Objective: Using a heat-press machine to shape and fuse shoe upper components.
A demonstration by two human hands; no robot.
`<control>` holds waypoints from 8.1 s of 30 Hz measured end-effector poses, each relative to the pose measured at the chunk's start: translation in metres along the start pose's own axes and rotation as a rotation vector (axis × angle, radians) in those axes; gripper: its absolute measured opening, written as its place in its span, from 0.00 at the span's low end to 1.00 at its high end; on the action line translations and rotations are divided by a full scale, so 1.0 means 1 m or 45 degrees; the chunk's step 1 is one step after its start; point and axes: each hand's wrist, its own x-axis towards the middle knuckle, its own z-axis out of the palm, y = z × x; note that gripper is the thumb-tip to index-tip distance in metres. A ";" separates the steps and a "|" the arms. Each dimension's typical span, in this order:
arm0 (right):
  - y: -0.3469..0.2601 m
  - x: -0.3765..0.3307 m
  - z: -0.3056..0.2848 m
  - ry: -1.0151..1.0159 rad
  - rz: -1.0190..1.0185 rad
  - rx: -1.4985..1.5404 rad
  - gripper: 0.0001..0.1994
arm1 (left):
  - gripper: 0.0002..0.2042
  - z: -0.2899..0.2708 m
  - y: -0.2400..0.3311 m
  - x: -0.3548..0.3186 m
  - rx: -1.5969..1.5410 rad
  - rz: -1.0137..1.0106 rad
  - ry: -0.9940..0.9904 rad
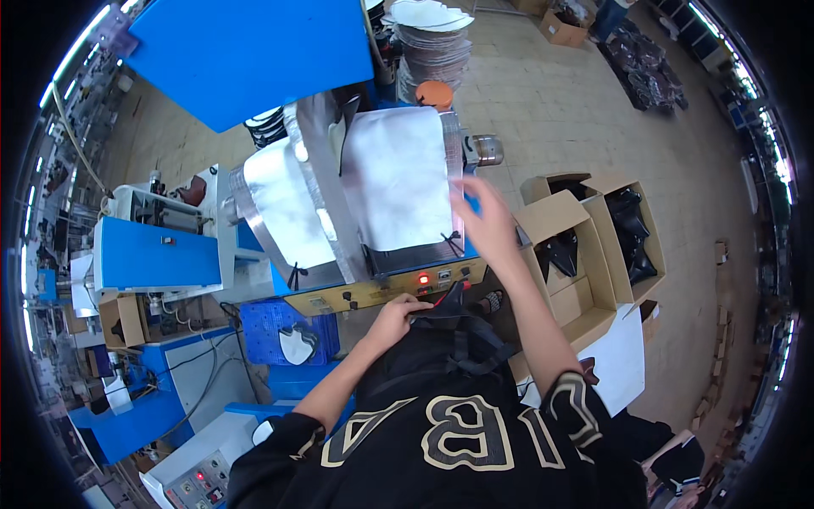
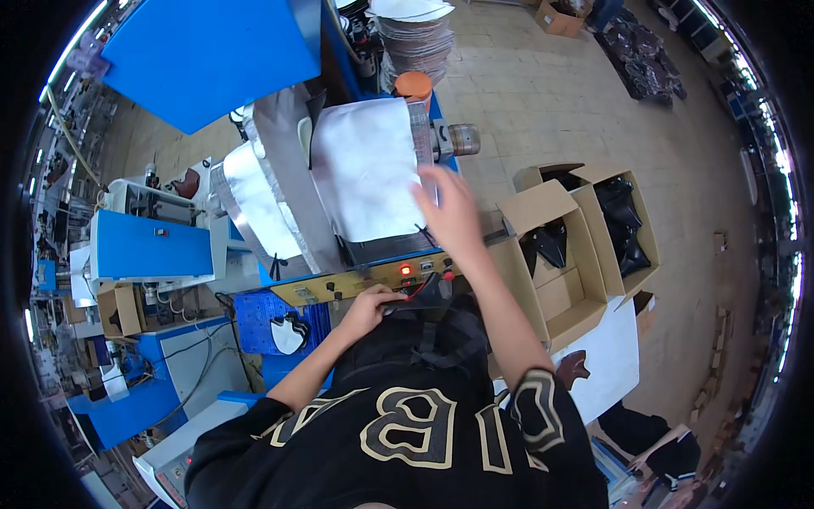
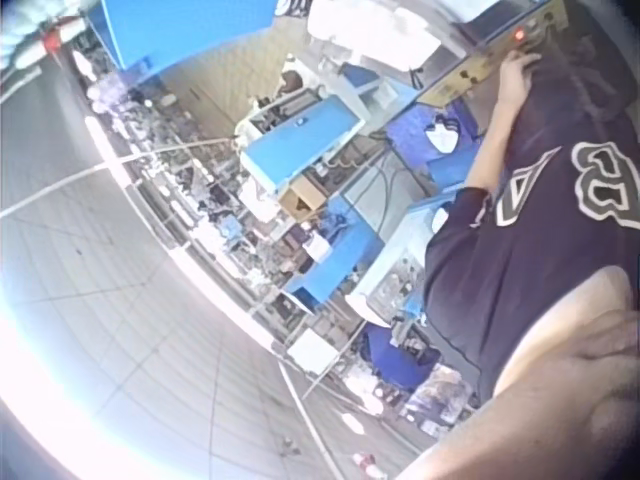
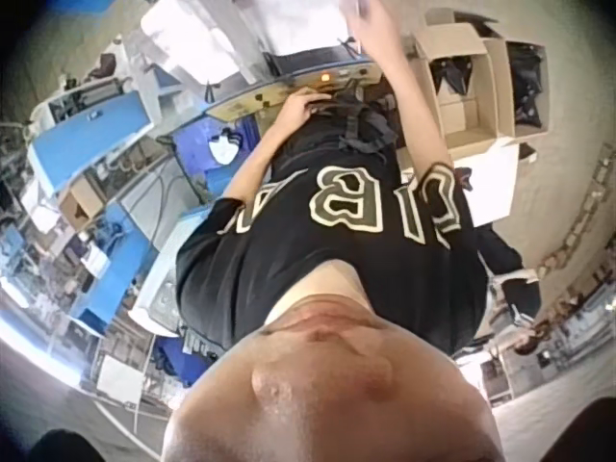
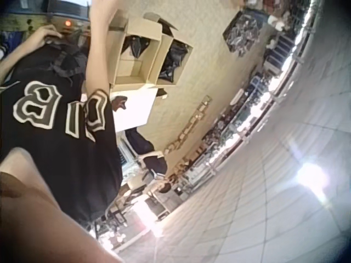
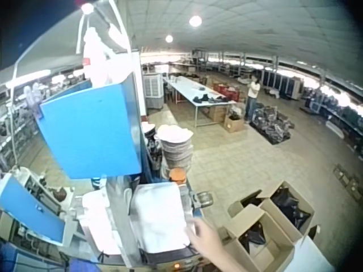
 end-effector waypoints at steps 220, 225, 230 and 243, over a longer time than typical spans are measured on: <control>0.373 -0.291 0.079 0.818 1.902 1.426 0.27 | 0.26 -0.396 -0.094 0.178 1.079 0.374 -0.635; 0.355 -0.284 0.173 1.053 1.930 1.696 0.26 | 0.26 -0.414 -0.042 0.122 1.161 0.254 -0.797; 0.342 -0.273 0.199 0.912 1.923 1.648 0.21 | 0.27 -0.415 -0.021 0.107 1.177 0.197 -0.959; 0.367 -0.265 0.215 0.376 2.001 -0.030 0.14 | 0.29 -0.384 0.014 0.138 1.103 0.030 -1.143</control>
